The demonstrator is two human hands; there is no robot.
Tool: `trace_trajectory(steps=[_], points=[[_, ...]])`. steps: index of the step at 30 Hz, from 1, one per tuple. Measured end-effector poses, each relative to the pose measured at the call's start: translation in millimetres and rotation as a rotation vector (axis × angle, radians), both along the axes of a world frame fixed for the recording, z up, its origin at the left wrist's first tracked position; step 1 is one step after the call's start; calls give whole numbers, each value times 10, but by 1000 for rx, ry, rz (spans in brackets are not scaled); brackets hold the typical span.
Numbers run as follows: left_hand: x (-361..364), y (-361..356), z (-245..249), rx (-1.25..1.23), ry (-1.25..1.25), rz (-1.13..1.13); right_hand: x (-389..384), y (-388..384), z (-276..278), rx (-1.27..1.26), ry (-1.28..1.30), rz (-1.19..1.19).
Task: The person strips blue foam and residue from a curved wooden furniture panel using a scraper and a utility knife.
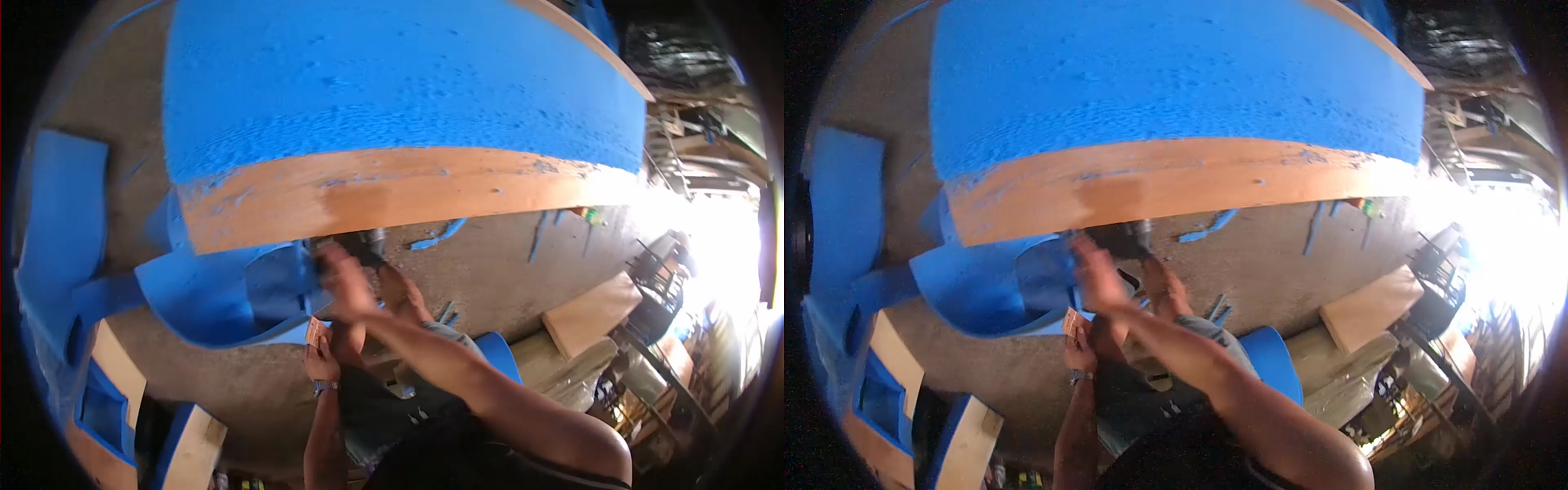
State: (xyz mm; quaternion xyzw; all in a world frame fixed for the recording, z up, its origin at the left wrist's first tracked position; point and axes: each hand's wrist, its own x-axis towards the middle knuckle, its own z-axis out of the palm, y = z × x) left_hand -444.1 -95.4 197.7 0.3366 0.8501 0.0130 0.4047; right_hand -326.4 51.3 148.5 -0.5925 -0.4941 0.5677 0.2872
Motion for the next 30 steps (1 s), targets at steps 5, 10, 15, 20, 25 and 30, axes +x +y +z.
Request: trace_trajectory(steps=[5, 10, 15, 20, 25, 30], points=[[-508, -171, 302, 262, -67, -35, 378, 864, 461, -428, 768, -1088], [-845, -437, -168, -289, 166, -262, -1399, 170, -202, -186, -144, 463], [-1513, -389, -272, -279, 161, -392, -1334, -54, -289, -74, -303, -301], [-1874, -637, -461, -69, 228, -494, -2173, 134, -493, -96, -324, -382], [-2028, -896, -718, -64, 179, -471, -3537, 206, -107, -113, -100, 44], [-2179, -605, -351, -75, 89, -373, -2731, 234, -187, -58, -282, -319]])
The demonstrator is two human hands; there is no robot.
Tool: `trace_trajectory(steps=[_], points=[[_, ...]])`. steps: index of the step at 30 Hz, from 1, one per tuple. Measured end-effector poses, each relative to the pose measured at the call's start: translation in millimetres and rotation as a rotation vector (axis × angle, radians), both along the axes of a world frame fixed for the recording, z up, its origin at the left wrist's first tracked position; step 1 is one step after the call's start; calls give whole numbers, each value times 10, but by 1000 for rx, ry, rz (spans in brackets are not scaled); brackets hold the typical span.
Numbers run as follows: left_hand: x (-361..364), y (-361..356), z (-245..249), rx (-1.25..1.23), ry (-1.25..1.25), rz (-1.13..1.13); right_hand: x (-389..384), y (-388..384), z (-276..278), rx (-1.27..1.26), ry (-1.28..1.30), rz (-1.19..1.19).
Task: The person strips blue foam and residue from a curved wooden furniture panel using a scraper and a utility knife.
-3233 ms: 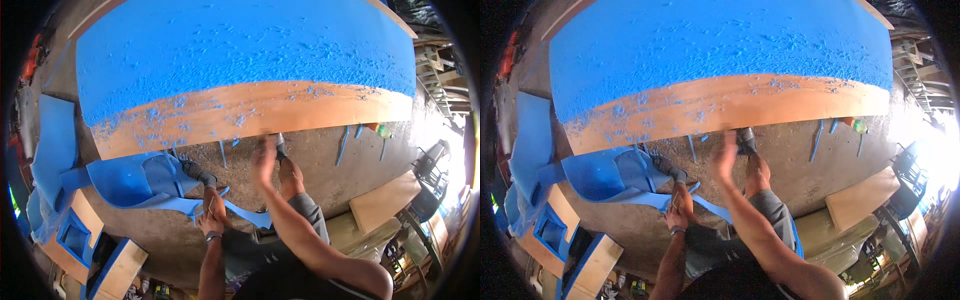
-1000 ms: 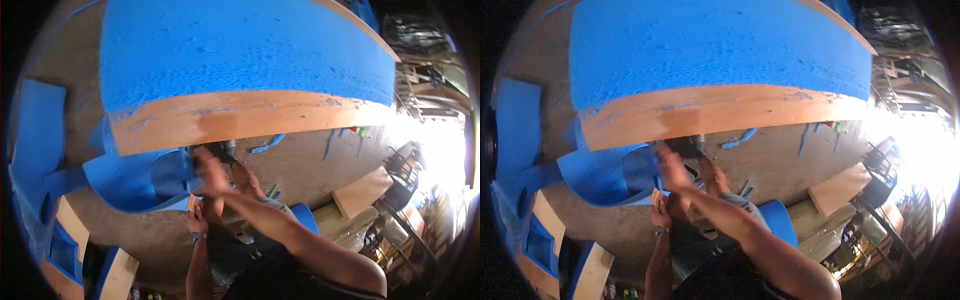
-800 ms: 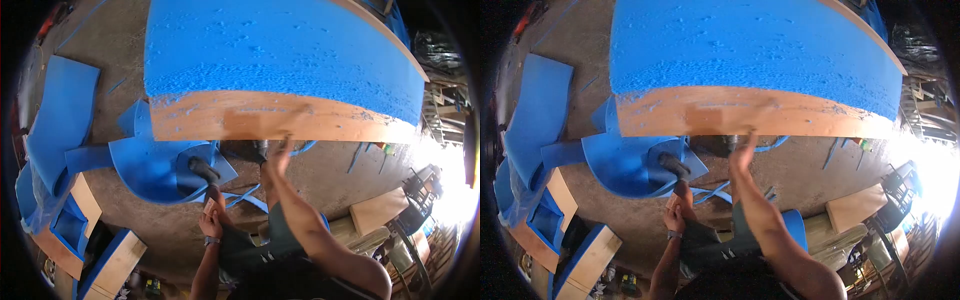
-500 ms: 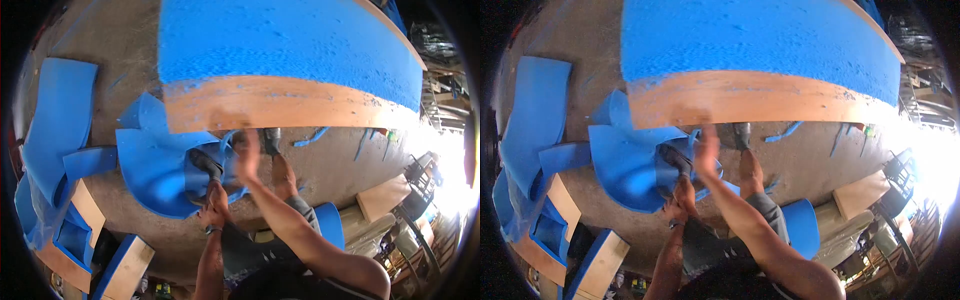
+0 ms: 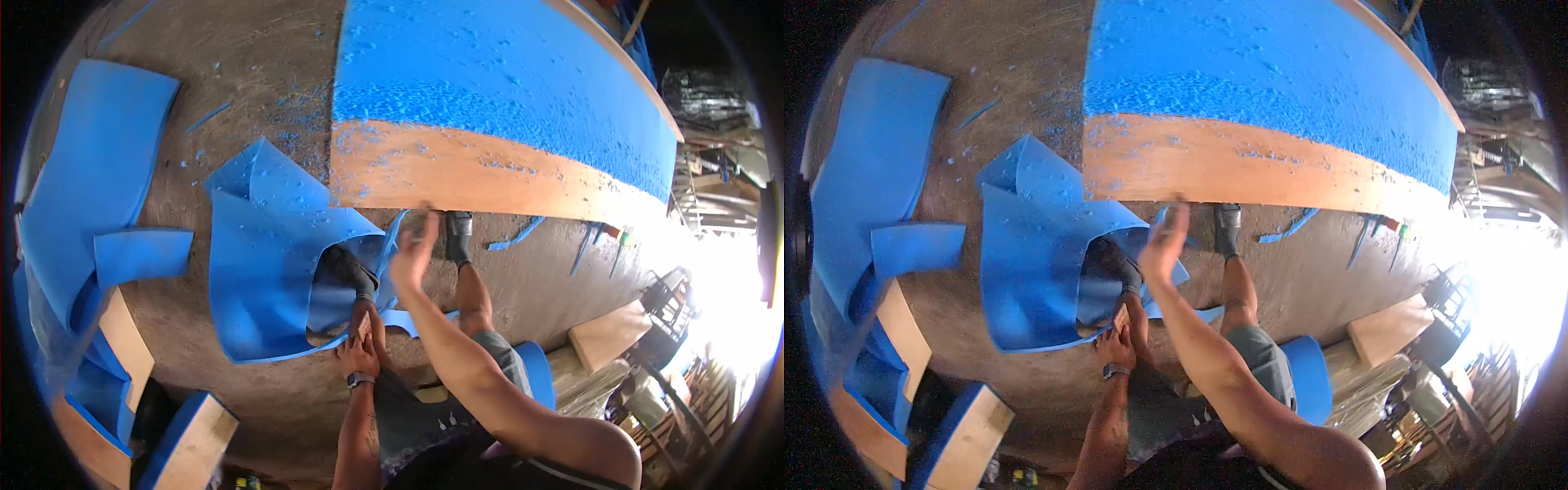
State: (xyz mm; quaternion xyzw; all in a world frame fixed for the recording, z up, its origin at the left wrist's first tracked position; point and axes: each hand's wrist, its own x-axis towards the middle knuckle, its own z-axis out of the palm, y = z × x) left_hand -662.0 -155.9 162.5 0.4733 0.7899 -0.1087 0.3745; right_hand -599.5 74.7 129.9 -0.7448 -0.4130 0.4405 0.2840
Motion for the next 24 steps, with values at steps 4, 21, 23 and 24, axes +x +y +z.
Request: trace_trajectory(steps=[4, 21, 23, 24], points=[[-16, 50, 33, -93, -35, 80, -186, 73, -321, 28, -217, 183], [66, 171, 120, -153, -95, 56, -384, -210, -44, -122, 96, 444], [65, 96, 35, -93, -33, -6, 36, -24, 0, 91, 35, 225], [84, 74, 8, -45, -2, -9, 30, -95, -106, 61, 34, 301]])
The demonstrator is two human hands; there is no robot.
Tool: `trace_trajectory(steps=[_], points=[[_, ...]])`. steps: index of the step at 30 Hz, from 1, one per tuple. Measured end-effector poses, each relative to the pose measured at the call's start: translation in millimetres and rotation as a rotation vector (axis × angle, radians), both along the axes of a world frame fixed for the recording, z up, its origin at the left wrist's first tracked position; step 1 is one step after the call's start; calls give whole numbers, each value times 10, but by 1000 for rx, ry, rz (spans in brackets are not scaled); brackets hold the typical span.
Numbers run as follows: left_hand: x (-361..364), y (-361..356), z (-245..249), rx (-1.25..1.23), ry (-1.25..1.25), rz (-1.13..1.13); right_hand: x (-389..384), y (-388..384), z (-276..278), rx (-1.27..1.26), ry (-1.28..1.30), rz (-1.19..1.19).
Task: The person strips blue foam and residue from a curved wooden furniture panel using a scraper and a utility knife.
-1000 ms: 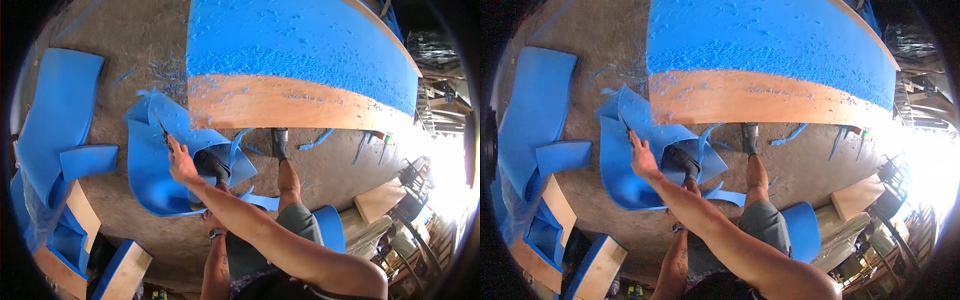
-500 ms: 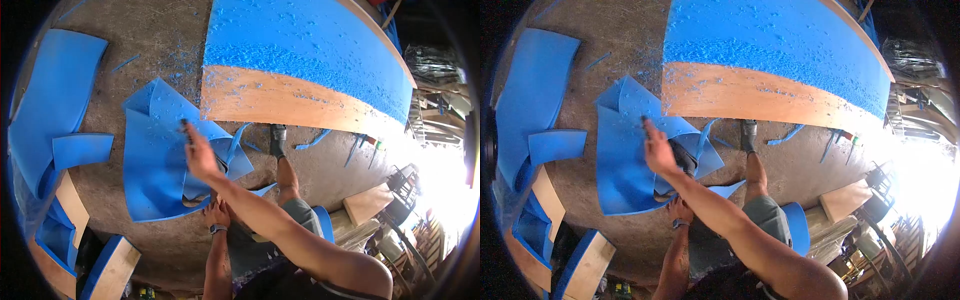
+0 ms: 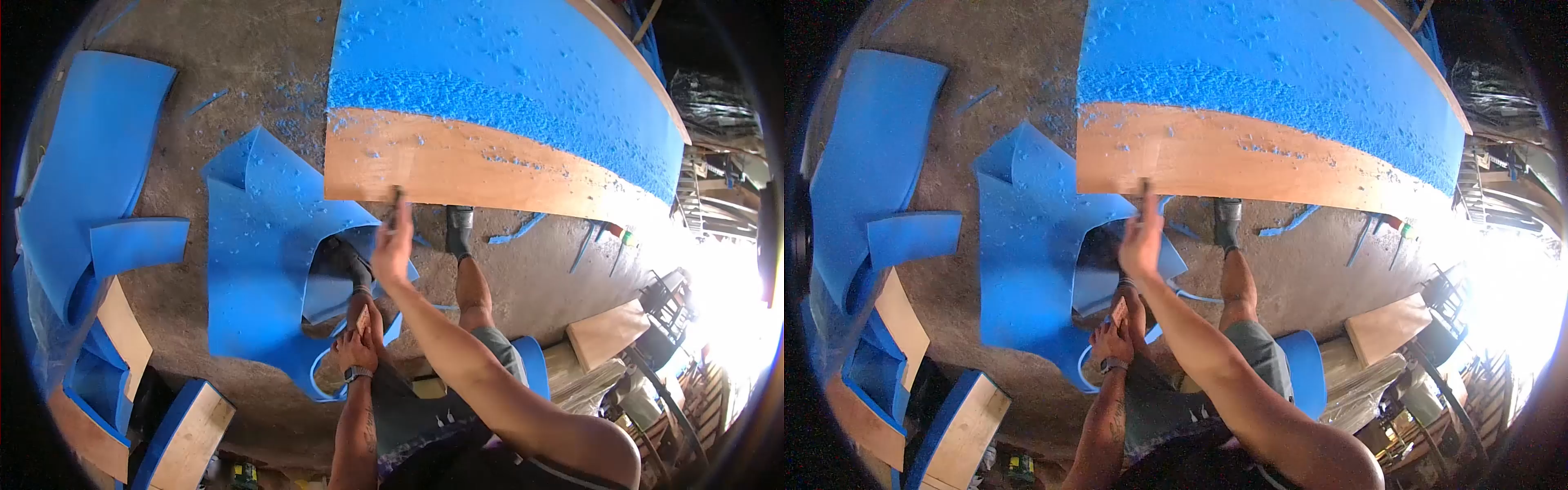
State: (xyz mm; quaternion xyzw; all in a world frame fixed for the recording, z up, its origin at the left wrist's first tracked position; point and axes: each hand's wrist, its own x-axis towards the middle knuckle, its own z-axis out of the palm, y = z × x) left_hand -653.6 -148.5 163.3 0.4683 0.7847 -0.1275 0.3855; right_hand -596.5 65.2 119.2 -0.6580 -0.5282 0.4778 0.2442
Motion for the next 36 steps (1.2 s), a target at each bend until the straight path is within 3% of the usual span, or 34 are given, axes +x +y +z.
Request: trace_trajectory(steps=[4, 7, 12, 14, 16, 18, 20, 21, 22, 24, 27, 29, 30, 32, 33, 36], points=[[30, 28, -21, 59, 17, 23, -66, -370, -319, -106, -51, 287], [49, -43, -34, 4, 5, 40, -89, -109, 166, -106, -27, 274], [82, 24, 7, 6, 21, 73, 418, 54, -55, -42, -157, -347], [110, 51, 22, 37, 39, 33, 312, -8, -34, -329, -59, 337], [123, 36, 20, 34, 32, 13, 332, 8, 5, -276, -18, 487], [121, 37, -7, 8, 3, 15, 498, 206, 47, 117, -36, 100], [124, 73, -15, -14, -13, 15, 963, 780, 174, 117, -181, -292], [112, 68, 5, -30, -19, 13, 1252, 927, -252, 439, -15, -558], [101, 60, 12, -34, -13, 11, 1581, 1191, -293, 563, -346, -636], [117, 66, 4, -37, -6, 10, 1669, 1217, -676, 76, 87, -685], [136, 36, -62, 2, 18, -1, 837, 1110, -623, 82, -401, -124], [159, 102, -35, -2, 18, -10, 154, 784, -578, 185, -372, 285], [161, 125, -18, -16, 23, -18, -8, 655, -589, 295, -365, 362], [152, 165, -28, -18, 33, -31, 204, 830, -21, 106, -137, 506], [158, 168, -22, -11, 34, -37, 437, 812, -385, 138, 59, 224], [171, 158, -43, 15, 39, -32, 1650, 1479, -134, 236, -128, -421]])
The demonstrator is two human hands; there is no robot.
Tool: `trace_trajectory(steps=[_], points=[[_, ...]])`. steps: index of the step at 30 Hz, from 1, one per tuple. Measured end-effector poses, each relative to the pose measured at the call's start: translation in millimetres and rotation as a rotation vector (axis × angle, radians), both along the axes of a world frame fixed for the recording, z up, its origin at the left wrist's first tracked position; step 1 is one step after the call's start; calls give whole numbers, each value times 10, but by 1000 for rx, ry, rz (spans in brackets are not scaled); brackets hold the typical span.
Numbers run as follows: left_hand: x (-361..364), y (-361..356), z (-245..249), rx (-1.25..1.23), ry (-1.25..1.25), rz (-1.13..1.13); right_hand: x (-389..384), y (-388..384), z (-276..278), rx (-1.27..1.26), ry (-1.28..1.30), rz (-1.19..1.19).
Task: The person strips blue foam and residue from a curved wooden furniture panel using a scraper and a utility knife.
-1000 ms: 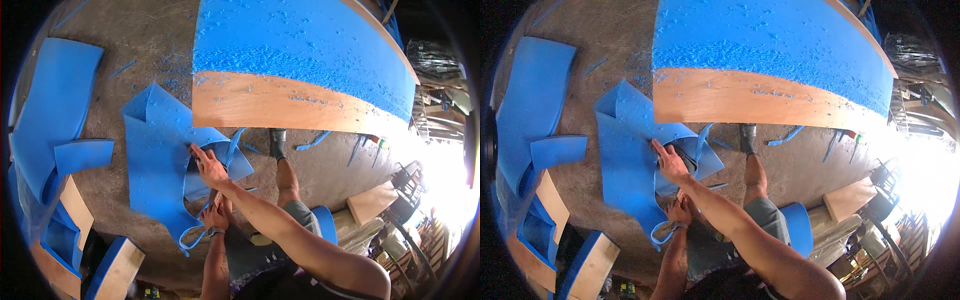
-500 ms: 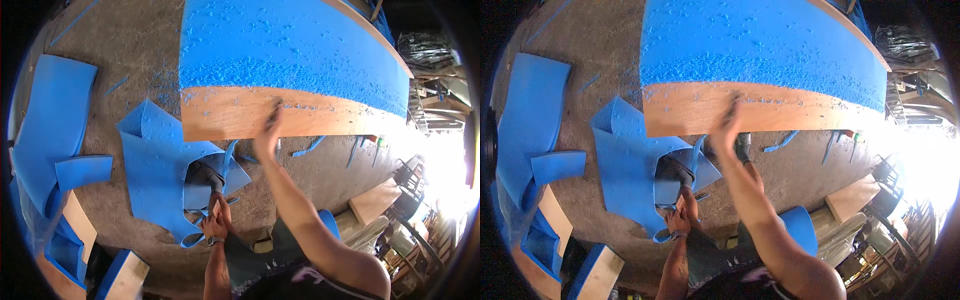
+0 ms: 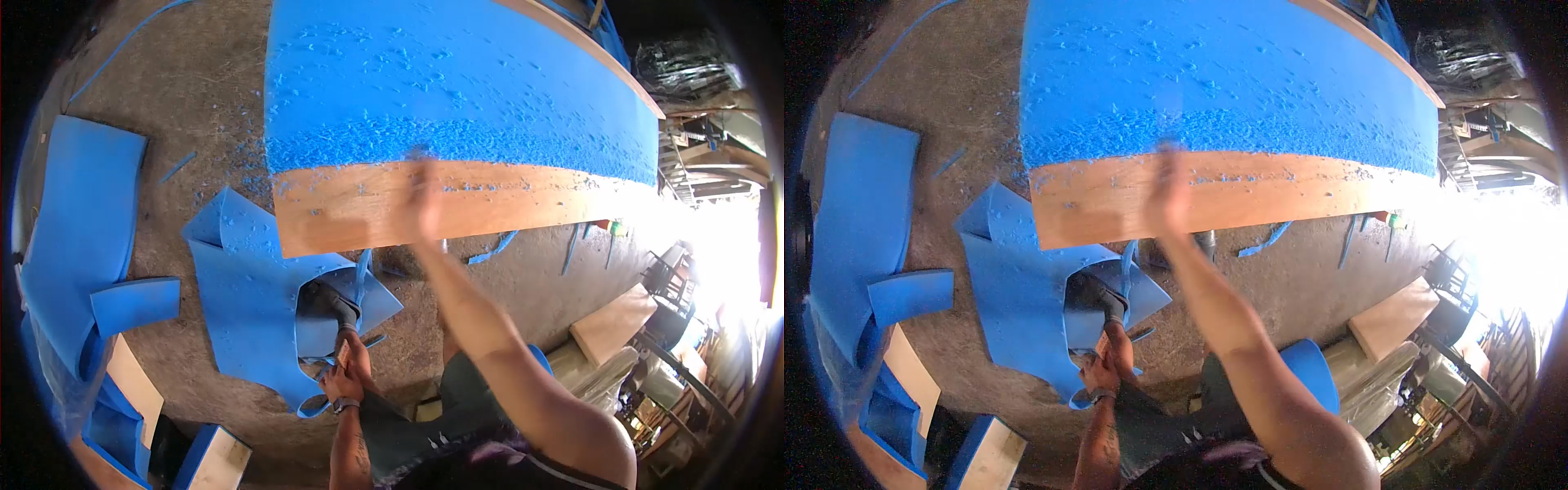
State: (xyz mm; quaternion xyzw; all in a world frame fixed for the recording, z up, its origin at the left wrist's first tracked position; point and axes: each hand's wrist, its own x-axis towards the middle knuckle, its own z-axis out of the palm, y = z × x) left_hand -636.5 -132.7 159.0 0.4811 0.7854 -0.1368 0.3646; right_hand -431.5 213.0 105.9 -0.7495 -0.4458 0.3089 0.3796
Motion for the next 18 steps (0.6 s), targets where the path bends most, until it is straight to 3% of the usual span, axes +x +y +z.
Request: trace_trajectory(steps=[2, 4, 6, 12, 16, 18], points=[[17, -26, -9, -6, -3, 15, 544, 360, 43, -33, 38, -266], [39, -15, -32, -27, -17, 23, 532, 433, -20, -253, 431, -421], [58, 39, -10, -42, -11, -11, 108, 391, -81, -402, 512, -235], [58, 302, 26, -134, -76, -24, -1073, 180, 263, -616, -131, 653], [-84, 10, -297, -119, -144, 93, 69, 736, -49, 61, 271, -158], [-146, 125, -319, -126, -158, 95, 330, 1101, -229, 261, 513, -405]])
